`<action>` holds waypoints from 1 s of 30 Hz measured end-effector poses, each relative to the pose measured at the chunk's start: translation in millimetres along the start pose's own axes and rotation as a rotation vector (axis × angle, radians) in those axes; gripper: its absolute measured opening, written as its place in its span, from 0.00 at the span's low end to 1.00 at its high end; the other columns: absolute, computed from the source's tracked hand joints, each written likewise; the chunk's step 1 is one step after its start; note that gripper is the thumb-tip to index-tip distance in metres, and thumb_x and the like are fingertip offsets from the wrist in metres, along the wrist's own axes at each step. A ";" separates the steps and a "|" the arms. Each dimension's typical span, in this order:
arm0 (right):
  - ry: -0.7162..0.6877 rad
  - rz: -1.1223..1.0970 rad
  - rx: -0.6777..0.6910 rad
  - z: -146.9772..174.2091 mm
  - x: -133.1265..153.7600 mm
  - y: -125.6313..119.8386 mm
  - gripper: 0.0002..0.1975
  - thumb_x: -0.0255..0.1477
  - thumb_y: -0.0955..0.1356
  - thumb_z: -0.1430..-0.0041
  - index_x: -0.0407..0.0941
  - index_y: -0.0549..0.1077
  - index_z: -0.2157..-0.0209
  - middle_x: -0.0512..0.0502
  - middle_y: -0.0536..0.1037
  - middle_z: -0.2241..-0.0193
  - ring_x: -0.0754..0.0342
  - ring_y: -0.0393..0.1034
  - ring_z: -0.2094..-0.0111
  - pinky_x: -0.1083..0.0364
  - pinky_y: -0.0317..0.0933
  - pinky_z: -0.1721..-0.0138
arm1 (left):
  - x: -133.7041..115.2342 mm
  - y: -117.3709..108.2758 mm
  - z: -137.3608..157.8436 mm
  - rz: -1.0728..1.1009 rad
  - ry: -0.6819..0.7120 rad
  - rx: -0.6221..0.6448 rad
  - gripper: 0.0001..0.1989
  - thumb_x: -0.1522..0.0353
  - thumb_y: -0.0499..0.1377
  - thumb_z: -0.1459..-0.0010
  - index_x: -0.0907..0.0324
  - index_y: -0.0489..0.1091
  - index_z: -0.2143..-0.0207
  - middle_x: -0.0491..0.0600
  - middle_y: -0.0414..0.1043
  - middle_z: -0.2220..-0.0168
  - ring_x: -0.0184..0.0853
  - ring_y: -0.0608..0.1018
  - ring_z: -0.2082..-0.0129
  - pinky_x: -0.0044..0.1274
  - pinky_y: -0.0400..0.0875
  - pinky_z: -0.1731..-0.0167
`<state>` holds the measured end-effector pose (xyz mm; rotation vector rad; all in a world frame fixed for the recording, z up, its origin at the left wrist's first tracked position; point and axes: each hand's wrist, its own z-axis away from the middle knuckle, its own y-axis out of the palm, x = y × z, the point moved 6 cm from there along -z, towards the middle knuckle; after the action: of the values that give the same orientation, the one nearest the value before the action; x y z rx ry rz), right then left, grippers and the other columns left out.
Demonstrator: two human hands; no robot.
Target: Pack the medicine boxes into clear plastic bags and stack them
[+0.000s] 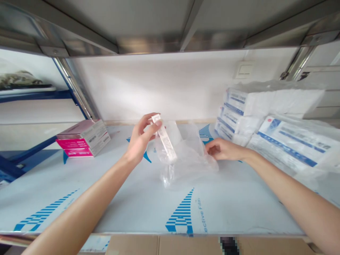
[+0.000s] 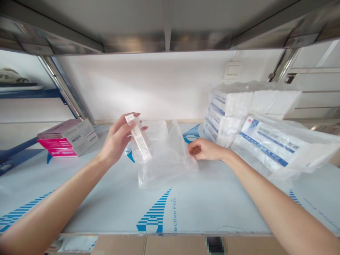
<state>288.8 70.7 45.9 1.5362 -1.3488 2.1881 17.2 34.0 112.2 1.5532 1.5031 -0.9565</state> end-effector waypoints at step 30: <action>-0.711 0.692 -0.710 -200.9 322.3 134.2 0.12 0.31 0.65 0.33 0.44 0.79 0.56 0.42 0.81 0.66 0.45 0.74 0.64 0.49 0.61 0.59 | -32.1 -264.4 53.6 -0.883 0.388 -0.785 0.28 0.56 0.54 0.37 0.57 0.63 0.38 0.57 0.69 0.42 0.47 0.68 0.40 0.40 0.59 0.38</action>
<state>-73.9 25.2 215.1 1.7209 -2.8051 1.0516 -248.5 -23.0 112.6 0.4834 2.5239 -0.3621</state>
